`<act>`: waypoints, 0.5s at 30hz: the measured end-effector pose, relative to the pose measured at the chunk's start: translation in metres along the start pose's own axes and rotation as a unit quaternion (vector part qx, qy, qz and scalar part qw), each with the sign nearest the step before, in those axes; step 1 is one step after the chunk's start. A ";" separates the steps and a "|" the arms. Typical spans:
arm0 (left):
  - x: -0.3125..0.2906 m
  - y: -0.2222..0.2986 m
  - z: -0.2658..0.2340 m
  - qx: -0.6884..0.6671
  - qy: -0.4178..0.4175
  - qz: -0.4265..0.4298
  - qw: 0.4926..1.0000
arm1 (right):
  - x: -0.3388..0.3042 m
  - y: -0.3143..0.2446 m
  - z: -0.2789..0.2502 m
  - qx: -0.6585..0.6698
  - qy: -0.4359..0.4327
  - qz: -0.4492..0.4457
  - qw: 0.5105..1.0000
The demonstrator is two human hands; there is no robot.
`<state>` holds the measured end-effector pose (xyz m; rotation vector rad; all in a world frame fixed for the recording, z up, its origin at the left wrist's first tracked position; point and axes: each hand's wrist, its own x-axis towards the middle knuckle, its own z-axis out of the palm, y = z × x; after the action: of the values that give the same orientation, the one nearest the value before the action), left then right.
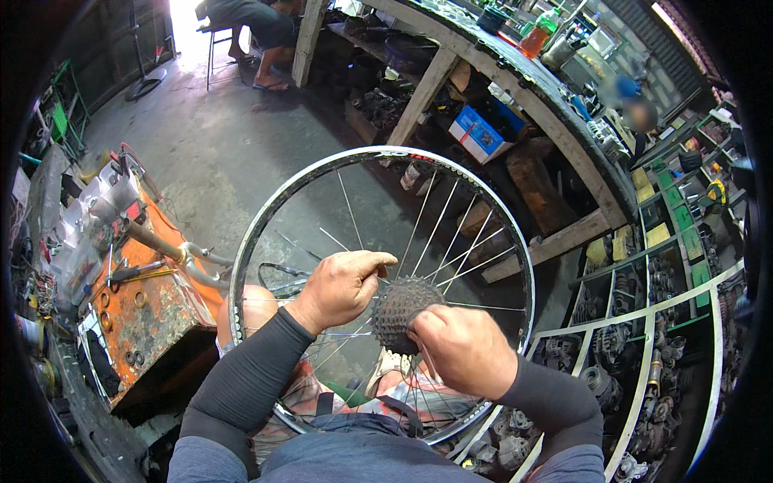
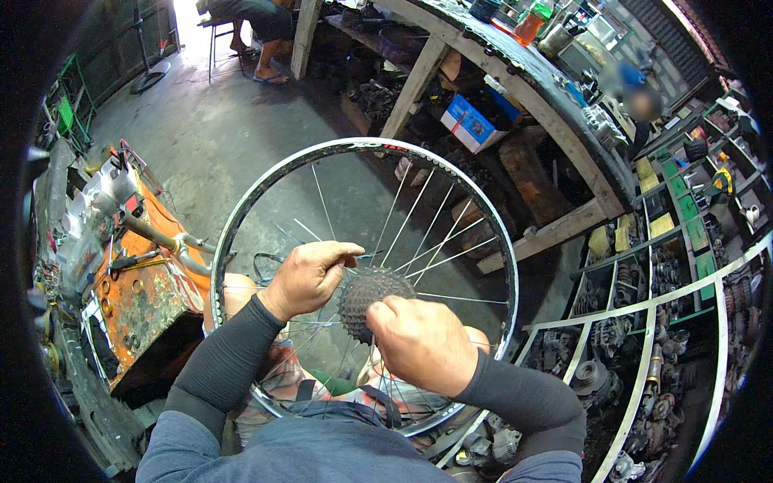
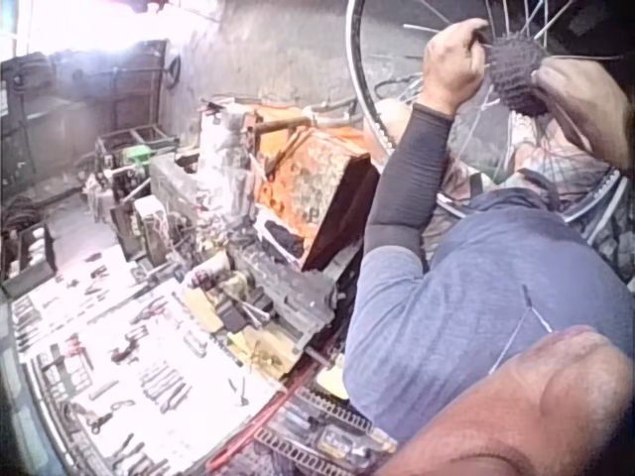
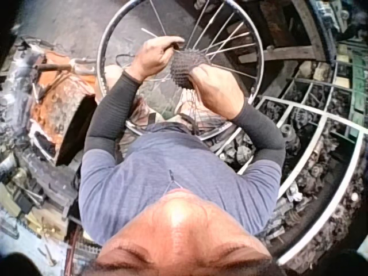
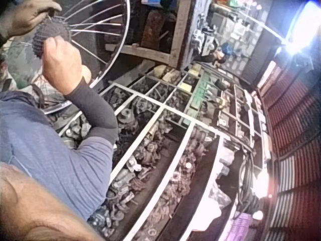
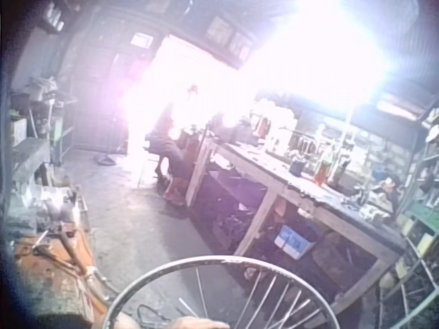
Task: The person removes a cassette from a bicycle wheel hub, then reassembles it by hand, rotating the wheel and adjusting the cassette while seated on the floor in a workshop.
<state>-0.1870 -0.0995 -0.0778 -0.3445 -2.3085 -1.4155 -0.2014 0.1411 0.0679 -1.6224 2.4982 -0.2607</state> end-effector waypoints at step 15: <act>0.000 0.007 -0.005 -0.048 -0.074 -0.020 0.996 | -0.059 -0.015 0.062 0.112 0.320 0.085 0.937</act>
<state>-0.1829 -0.1005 -0.0708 -0.4477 -2.3809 -1.5737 -0.1504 0.1848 0.0131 -1.3687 2.8823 -1.1699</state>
